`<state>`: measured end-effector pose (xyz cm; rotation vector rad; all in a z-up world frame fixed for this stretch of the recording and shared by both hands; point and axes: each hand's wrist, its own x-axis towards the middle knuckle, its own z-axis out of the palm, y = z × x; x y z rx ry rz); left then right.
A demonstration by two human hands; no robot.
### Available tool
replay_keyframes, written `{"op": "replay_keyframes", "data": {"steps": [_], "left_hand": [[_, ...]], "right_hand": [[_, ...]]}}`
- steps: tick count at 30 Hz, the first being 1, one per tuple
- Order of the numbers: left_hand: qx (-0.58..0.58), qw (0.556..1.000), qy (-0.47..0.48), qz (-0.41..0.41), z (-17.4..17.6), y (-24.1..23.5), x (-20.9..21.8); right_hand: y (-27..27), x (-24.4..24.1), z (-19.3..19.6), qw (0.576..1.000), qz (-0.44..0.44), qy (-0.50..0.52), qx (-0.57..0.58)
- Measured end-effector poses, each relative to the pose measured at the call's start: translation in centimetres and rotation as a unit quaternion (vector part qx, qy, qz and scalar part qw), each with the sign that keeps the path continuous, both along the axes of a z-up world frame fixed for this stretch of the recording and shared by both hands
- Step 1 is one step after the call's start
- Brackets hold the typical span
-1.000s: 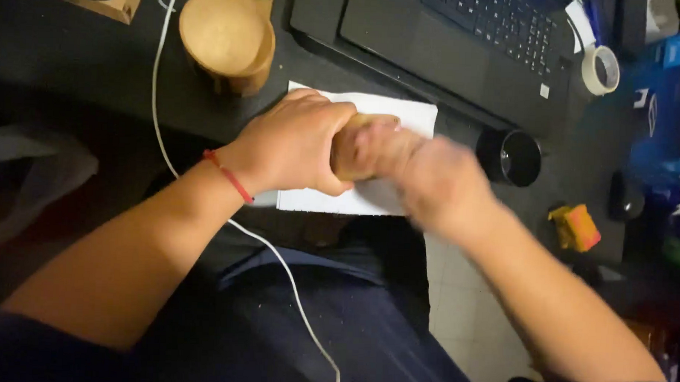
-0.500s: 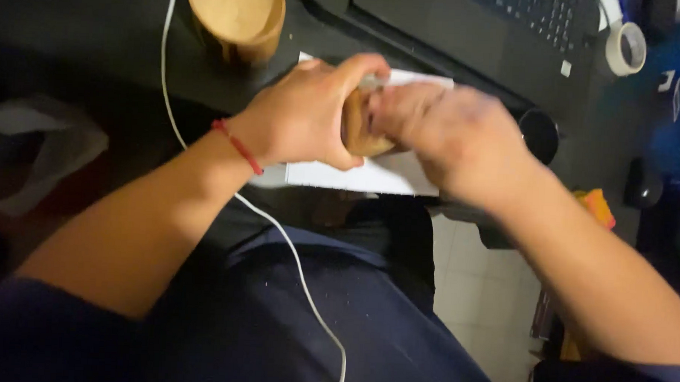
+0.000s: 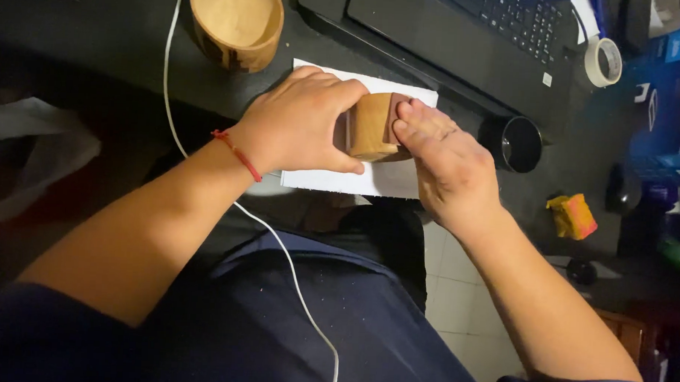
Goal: Sanding a laser-engraved wooden cup and applying a protective finish with a sponge.
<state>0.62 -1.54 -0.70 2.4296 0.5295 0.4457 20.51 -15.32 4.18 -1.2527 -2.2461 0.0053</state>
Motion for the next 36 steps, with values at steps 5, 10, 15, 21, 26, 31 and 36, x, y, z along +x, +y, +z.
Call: {"op": "replay_keyframes", "data": {"steps": [5,10,15,21,26,31,36], "left_hand": [[0.001,1.0,-0.007,0.013,0.2,0.1,0.2],[0.019,1.0,-0.007,0.009,-0.5,-0.1,0.3],[0.032,0.999,-0.009,-0.006,-0.9,0.4,0.6],[-0.043,0.998,0.05,0.008,0.9,0.4,0.3],[0.003,1.0,0.005,-0.002,-0.5,0.2,0.5],[0.003,1.0,-0.011,0.009,-0.2,0.3,0.2],[0.006,1.0,0.021,0.007,0.5,-0.1,0.3]], "right_hand": [[-0.6,-1.9,2.4,0.991,0.046,-0.125,-0.031],[1.7,-1.0,4.6,0.99,0.06,-0.119,-0.052],[0.8,-0.8,2.5,0.955,0.029,-0.293,-0.023],[2.2,-3.9,5.8,0.98,0.147,0.016,-0.134],[2.3,-1.5,4.1,0.982,0.07,-0.162,-0.063],[2.0,-1.6,3.1,0.988,0.075,-0.119,-0.066],[-0.3,-1.9,1.9,0.999,0.019,-0.038,-0.009]]}}
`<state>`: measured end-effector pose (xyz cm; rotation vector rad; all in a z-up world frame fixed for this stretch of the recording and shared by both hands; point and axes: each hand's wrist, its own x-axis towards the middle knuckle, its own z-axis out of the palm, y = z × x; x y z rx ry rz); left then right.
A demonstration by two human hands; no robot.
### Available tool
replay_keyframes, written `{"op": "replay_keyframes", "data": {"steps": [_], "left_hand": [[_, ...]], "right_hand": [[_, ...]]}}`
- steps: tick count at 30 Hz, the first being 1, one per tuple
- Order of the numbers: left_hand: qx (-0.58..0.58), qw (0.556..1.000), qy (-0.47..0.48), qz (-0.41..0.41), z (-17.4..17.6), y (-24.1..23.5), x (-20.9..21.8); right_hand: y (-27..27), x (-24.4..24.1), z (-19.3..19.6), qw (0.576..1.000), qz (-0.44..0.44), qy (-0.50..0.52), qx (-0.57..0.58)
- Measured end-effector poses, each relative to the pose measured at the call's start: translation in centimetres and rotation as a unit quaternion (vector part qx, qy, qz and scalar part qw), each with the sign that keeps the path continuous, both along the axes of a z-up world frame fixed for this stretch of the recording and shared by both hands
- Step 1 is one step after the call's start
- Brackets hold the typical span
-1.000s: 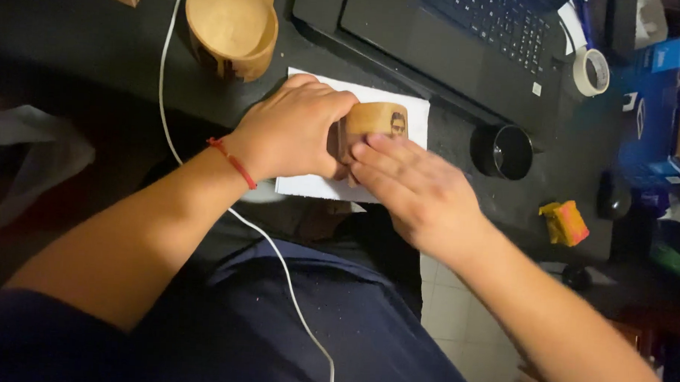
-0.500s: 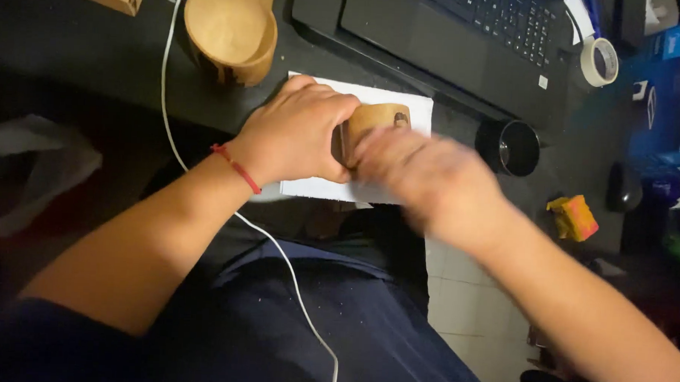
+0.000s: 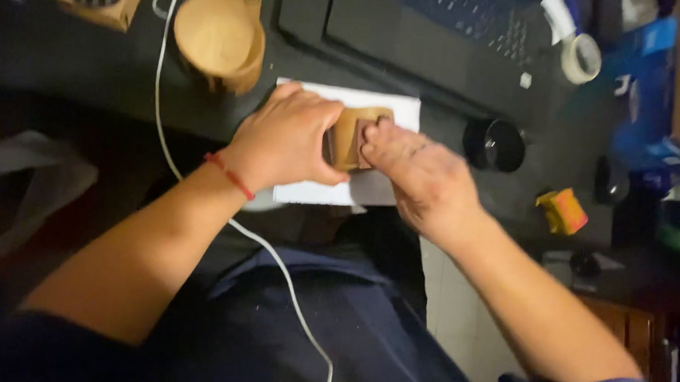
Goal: Sanding a laser-engraved wooden cup and applying a protective finish with a sponge.
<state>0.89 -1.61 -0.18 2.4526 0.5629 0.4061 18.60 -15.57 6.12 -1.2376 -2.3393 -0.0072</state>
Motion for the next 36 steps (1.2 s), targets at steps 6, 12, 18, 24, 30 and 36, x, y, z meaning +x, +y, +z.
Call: {"op": "replay_keyframes", "data": {"steps": [6,12,18,24,30,36], "left_hand": [[0.019,1.0,0.002,0.002,-0.5,0.1,0.5],[0.026,0.998,-0.048,0.014,-1.1,-0.1,0.4],[0.032,0.996,-0.08,0.017,-1.7,-0.3,0.2],[0.043,0.996,-0.082,0.017,-2.2,-0.2,0.4],[0.035,0.994,-0.098,0.013,-1.7,-0.4,0.6],[0.043,0.993,-0.112,0.024,-1.7,-0.6,0.6]], "right_hand": [[-0.6,4.8,-6.0,0.727,-0.309,0.6,-0.123],[-1.1,3.1,-4.5,0.557,-0.239,0.779,-0.158],[-1.3,2.4,-6.1,0.567,-0.208,0.787,-0.127],[-1.3,2.4,-6.1,0.581,-0.182,0.787,-0.101],[-1.6,3.5,-8.4,0.601,-0.26,0.754,-0.06],[-2.0,0.9,-5.0,0.926,-0.278,0.252,0.038]]}}
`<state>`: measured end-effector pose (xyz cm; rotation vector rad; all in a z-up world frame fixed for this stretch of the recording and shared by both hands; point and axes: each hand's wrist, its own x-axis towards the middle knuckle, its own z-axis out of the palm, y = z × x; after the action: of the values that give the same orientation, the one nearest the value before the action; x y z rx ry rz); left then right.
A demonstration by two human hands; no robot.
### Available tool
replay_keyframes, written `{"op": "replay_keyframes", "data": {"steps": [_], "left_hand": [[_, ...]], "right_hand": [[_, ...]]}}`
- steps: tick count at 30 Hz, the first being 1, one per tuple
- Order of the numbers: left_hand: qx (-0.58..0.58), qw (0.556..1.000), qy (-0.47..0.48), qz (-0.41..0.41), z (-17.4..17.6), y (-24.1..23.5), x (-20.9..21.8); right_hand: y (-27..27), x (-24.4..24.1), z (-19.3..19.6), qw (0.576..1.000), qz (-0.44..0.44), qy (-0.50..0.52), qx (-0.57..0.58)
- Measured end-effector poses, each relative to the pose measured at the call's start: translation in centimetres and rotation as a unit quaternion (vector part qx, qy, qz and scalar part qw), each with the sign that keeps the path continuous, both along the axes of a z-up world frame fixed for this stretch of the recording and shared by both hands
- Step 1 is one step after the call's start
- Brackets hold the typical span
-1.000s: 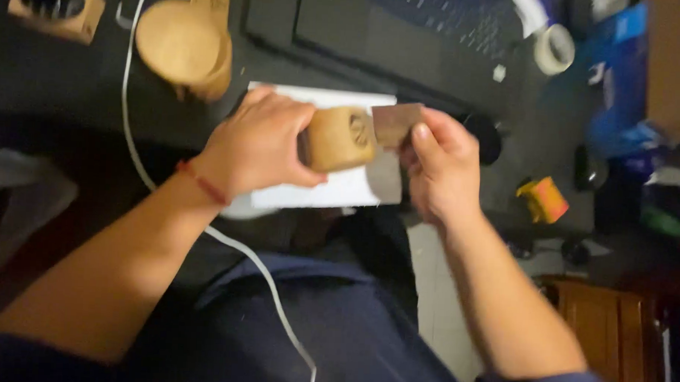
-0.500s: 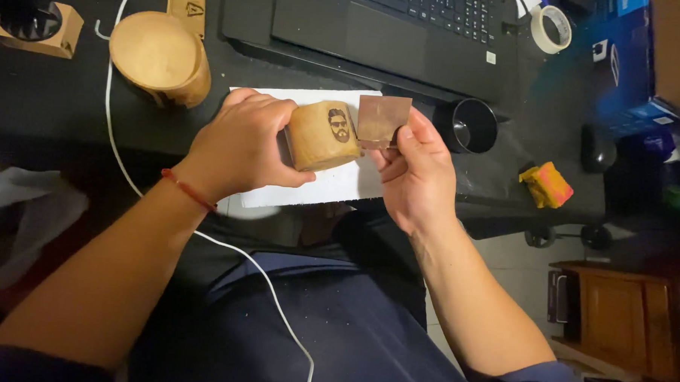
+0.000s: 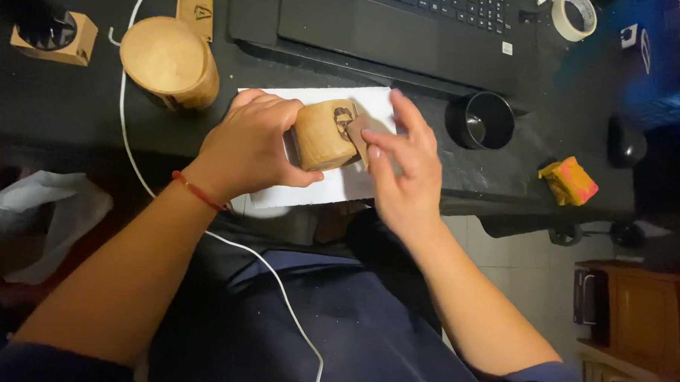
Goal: Sanding a laser-engraved wooden cup and applying a protective finish with a sponge.
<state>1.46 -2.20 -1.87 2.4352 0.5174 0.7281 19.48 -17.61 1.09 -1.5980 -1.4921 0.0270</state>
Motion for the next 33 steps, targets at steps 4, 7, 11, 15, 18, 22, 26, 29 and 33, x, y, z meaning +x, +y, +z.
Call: {"op": "replay_keyframes", "data": {"steps": [4,7,11,15,18,22,26,29,33], "left_hand": [[-0.004,1.0,0.008,-0.008,0.5,0.1,0.1],[-0.023,0.999,0.019,-0.017,1.6,-0.1,0.0],[-0.051,0.999,0.007,-0.017,2.2,-0.4,-0.1],[-0.003,1.0,-0.006,0.003,1.6,-0.2,0.1],[-0.009,1.0,-0.021,-0.012,1.3,0.1,0.2],[-0.013,1.0,-0.016,-0.006,1.7,0.3,0.3],[0.022,1.0,-0.002,-0.017,1.8,1.5,0.8],[0.007,0.998,0.056,-0.021,1.9,0.2,0.4],[0.038,0.998,0.054,-0.002,2.0,0.6,0.4]], "right_hand": [[-0.7,0.2,-0.7,0.996,0.059,-0.068,-0.006],[-0.5,0.4,-1.2,0.988,0.082,-0.129,0.018],[-0.5,0.7,-1.8,0.986,0.049,-0.155,0.043],[-0.7,1.1,-2.0,0.98,0.067,-0.165,0.089],[0.3,-0.4,-0.7,0.976,0.113,-0.151,0.111],[0.4,1.8,-1.8,0.983,0.081,-0.148,0.069],[1.4,3.0,-0.4,0.975,0.134,-0.175,-0.032],[0.7,1.4,0.7,0.98,0.132,-0.132,-0.065],[3.0,0.8,2.5,0.976,0.164,-0.133,-0.053]]}}
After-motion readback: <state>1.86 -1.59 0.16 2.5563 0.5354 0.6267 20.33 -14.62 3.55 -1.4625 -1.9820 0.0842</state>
